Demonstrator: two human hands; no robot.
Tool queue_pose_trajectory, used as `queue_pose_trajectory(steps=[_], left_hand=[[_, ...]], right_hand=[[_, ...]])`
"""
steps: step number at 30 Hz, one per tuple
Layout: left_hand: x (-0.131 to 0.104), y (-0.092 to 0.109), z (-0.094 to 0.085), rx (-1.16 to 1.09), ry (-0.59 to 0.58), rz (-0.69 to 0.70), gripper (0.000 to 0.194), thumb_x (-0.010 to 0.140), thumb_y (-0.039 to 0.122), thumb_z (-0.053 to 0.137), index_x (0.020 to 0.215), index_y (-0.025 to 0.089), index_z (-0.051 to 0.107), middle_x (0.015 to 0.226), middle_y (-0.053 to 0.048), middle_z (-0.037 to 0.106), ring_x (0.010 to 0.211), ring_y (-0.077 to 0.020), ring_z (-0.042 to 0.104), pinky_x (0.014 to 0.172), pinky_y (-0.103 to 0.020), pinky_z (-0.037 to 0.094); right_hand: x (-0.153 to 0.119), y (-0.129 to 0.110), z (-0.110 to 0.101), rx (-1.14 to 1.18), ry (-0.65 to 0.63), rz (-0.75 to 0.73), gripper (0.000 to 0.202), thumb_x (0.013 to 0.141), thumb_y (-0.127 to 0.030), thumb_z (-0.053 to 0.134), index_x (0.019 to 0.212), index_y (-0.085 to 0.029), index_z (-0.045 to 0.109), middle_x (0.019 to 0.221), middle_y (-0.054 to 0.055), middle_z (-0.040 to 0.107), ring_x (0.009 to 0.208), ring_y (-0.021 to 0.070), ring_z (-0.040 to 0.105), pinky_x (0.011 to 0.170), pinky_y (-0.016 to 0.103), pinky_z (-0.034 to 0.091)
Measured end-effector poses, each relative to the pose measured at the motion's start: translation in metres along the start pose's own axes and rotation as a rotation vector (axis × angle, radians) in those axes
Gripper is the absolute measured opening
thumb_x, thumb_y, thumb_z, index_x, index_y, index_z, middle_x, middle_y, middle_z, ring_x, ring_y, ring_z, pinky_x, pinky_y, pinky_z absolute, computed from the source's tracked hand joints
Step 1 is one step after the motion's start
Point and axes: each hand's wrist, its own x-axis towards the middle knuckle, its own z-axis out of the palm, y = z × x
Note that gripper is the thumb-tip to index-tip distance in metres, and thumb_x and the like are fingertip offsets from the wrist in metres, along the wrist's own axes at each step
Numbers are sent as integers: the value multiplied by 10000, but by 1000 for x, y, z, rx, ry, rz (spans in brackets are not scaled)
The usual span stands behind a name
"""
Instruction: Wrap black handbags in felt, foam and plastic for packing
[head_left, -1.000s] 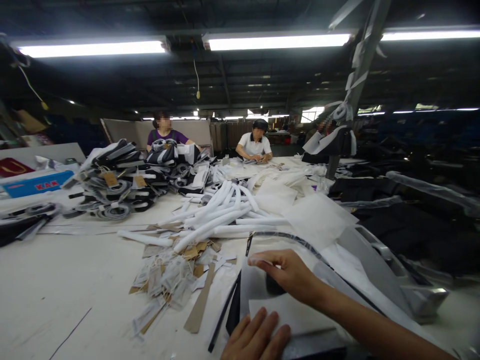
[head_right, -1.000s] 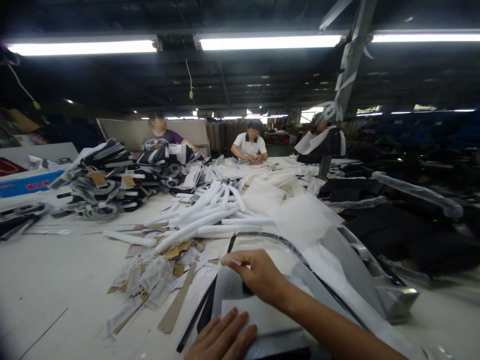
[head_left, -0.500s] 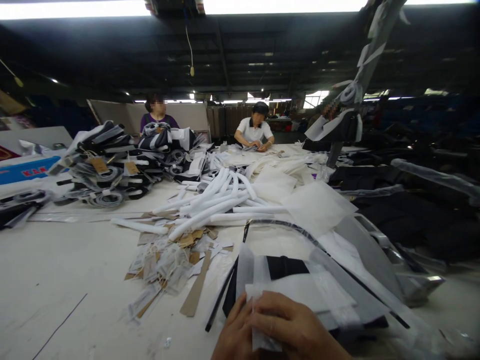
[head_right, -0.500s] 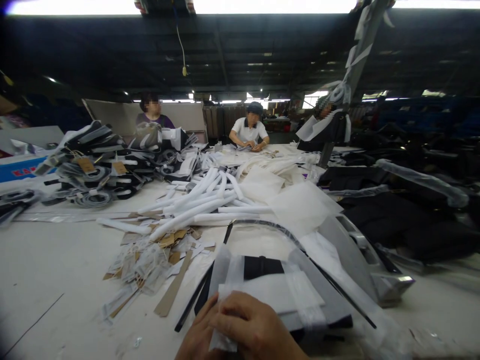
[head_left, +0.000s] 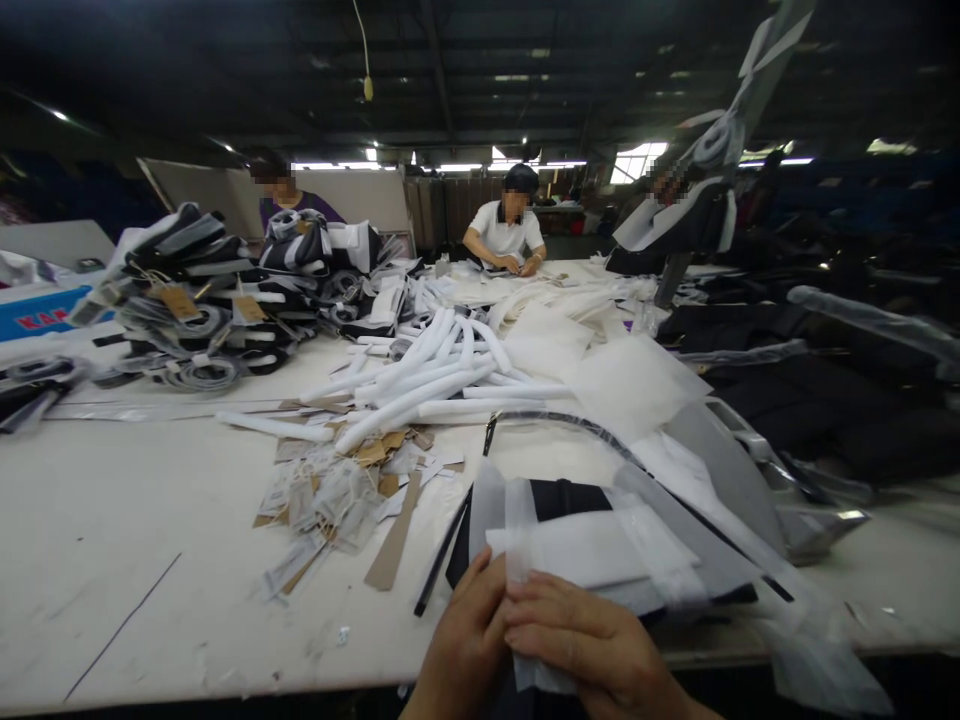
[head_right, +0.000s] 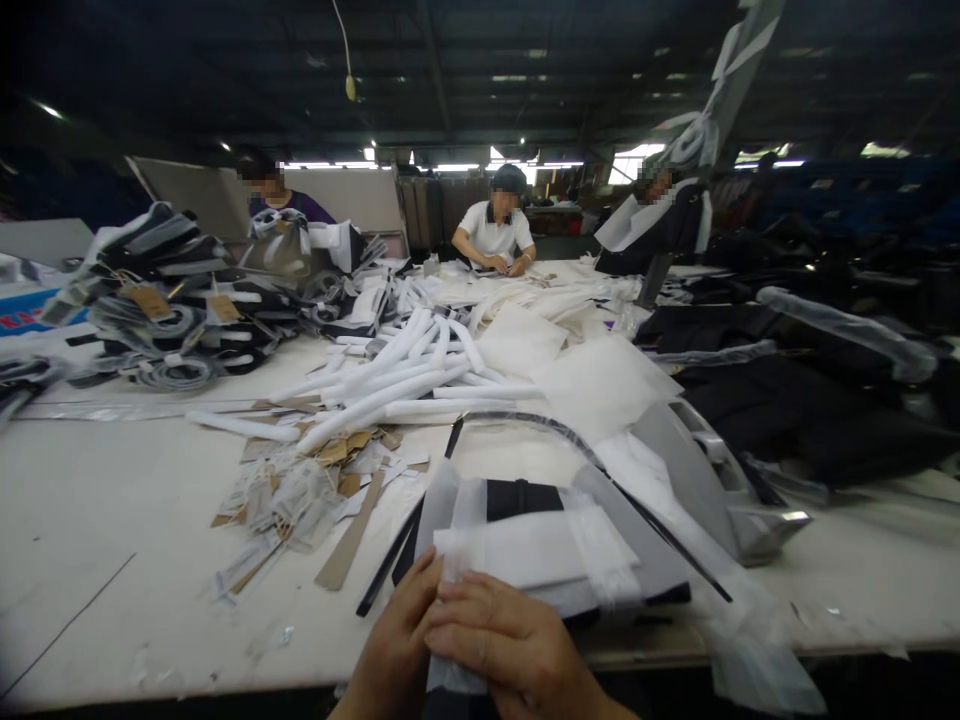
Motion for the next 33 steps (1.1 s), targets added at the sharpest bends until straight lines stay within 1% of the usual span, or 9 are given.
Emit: queue_pose_trajectory(steps=[7, 12, 16, 19, 23, 25, 27, 29, 33], left_hand=[[-15, 4, 4, 10, 37, -108, 310, 1028, 230, 406, 1299, 158, 539, 1196, -114, 689, 1205, -184, 627, 1068, -355, 516], [-17, 10, 1, -6, 43, -235, 337, 1013, 158, 387, 1327, 159, 509, 1280, -145, 622, 1267, -185, 577, 1027, -340, 545], [-14, 11, -2, 11, -23, -183, 385, 1003, 124, 418, 1369, 191, 515, 1414, -150, 529, 1375, -214, 473, 1042, -375, 533], [-11, 9, -5, 16, -66, -133, 362, 1011, 139, 416, 1342, 188, 552, 1424, -132, 552, 1433, -252, 395, 1065, -429, 516], [-9, 7, -6, 4, -86, -73, 372, 1016, 134, 389, 1358, 150, 535, 1335, -108, 639, 1397, -212, 449, 1081, -396, 505], [-9, 6, -6, 9, -93, -75, 383, 1001, 115, 399, 1357, 145, 536, 1328, -101, 646, 1369, -202, 485, 1091, -397, 496], [-9, 7, -6, 11, -99, -91, 435, 953, 55, 401, 1357, 142, 535, 1332, -99, 644, 1352, -201, 502, 1094, -406, 495], [-8, 8, -7, 6, -102, -106, 537, 873, -18, 383, 1364, 145, 529, 1338, -98, 641, 1344, -200, 511, 1093, -414, 497], [-7, 8, -5, 9, -109, -93, 596, 817, -40, 378, 1364, 143, 529, 1338, -103, 641, 1332, -207, 524, 1077, -427, 511]], right_hand=[[-5, -2, 3, -42, 15, -34, 377, 990, -105, 465, 1338, -195, 579, 1237, 112, 704, 1269, 199, 579, 1068, 352, 492], [-11, -2, 5, -178, -64, -102, 302, 1037, -147, 417, 1258, -149, 624, 1199, 113, 721, 1234, 183, 606, 1094, 376, 463], [-15, -2, 6, -298, -75, -207, 238, 1016, -120, 497, 1176, -109, 672, 1148, 97, 743, 1224, 181, 613, 1126, 373, 426], [-17, -2, 7, -342, -99, -247, 247, 1013, -106, 496, 1179, -97, 679, 1178, 88, 731, 1233, 187, 606, 1138, 379, 413], [-18, -7, 5, -365, -131, -256, 250, 1000, -84, 509, 1192, -88, 669, 1208, 92, 718, 1246, 200, 597, 1147, 398, 406], [-18, -13, 0, -345, -156, -259, 228, 1005, -170, 554, 1189, -92, 662, 1202, 90, 722, 1232, 203, 609, 1159, 406, 391], [-19, -21, -9, -278, -175, -234, 318, 1016, -345, 553, 1203, -105, 643, 1168, 87, 736, 1187, 196, 640, 1164, 403, 390], [-18, -26, -18, -236, -107, -151, 383, 1022, -433, 516, 1220, -125, 626, 1113, 94, 752, 1116, 187, 676, 1129, 384, 442], [-14, -23, -22, -407, 104, 59, 235, 991, -225, 581, 1209, -173, 649, 1063, 89, 747, 986, 200, 701, 956, 370, 555]])
